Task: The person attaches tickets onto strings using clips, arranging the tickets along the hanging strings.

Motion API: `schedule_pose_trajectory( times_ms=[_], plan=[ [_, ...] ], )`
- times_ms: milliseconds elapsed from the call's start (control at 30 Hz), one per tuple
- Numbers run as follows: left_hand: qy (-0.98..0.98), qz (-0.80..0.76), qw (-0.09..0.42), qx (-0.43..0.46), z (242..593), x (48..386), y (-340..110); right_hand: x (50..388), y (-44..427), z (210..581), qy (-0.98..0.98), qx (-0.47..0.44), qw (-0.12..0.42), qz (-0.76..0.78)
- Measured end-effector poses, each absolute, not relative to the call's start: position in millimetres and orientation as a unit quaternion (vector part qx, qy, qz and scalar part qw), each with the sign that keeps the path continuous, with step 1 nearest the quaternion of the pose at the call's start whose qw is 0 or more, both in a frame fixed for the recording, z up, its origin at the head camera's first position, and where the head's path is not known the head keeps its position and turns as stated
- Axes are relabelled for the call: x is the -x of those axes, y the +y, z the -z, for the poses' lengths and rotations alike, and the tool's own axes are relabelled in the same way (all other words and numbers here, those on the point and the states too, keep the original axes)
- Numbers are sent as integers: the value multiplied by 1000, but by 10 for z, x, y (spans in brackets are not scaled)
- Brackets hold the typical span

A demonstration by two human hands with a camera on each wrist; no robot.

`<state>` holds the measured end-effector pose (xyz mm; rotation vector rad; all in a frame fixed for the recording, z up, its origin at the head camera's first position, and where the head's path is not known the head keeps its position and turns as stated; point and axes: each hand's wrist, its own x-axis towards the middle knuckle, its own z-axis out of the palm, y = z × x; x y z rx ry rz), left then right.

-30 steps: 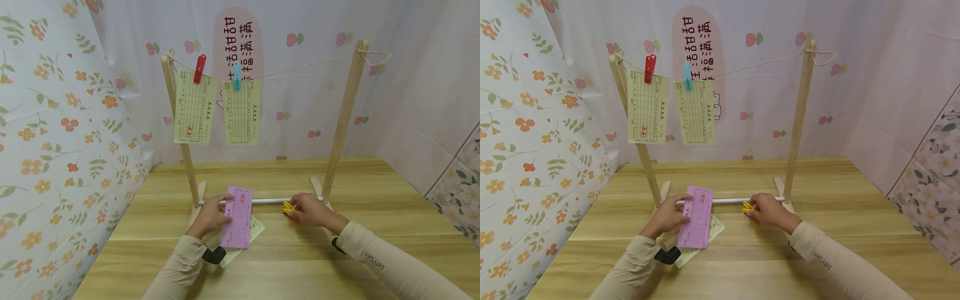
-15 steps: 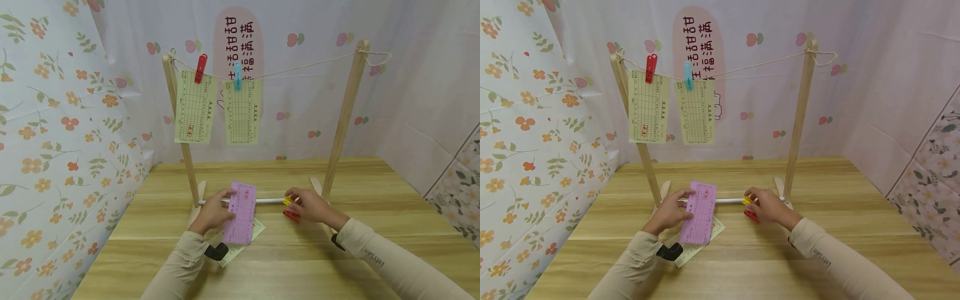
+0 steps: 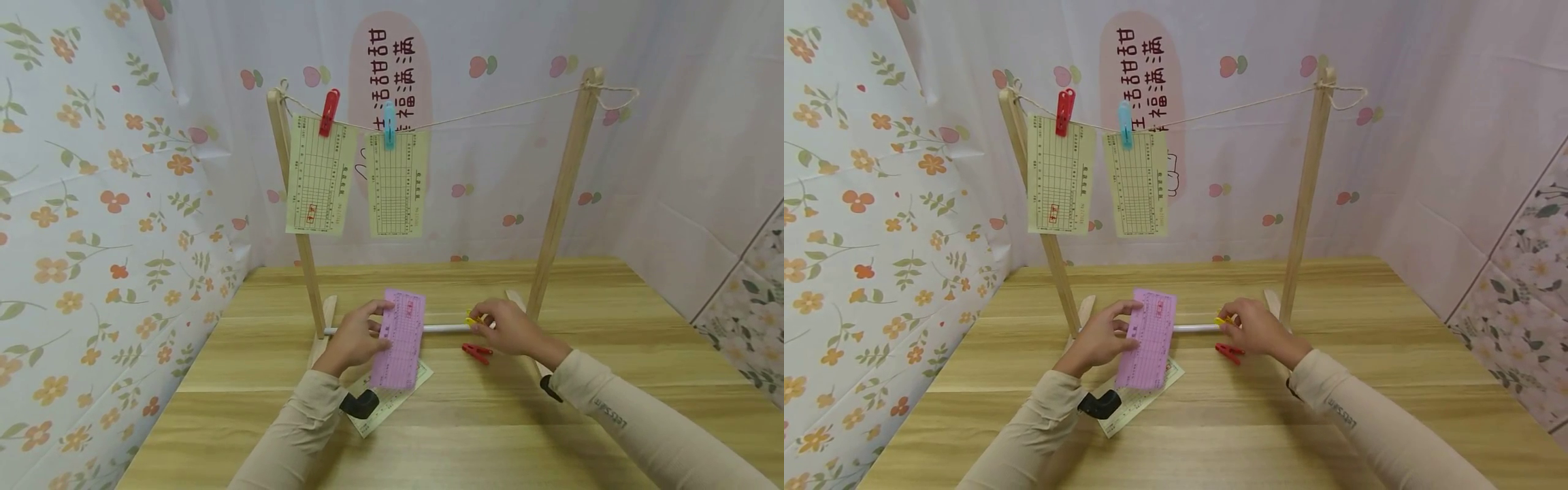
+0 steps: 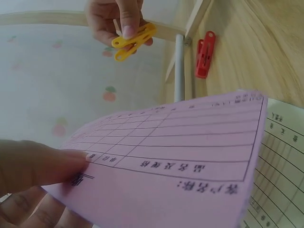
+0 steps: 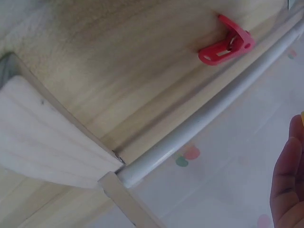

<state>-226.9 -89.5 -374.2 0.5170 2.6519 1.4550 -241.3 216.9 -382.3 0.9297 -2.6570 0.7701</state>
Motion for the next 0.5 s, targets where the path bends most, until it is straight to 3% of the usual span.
schedule_pose_trajectory(
  times_ms=[500],
  plan=[
    [868, -455, 9, -199, 3533, 2302, -768, 2499, 2157, 3737, -904, -278, 111, -306]
  ],
)
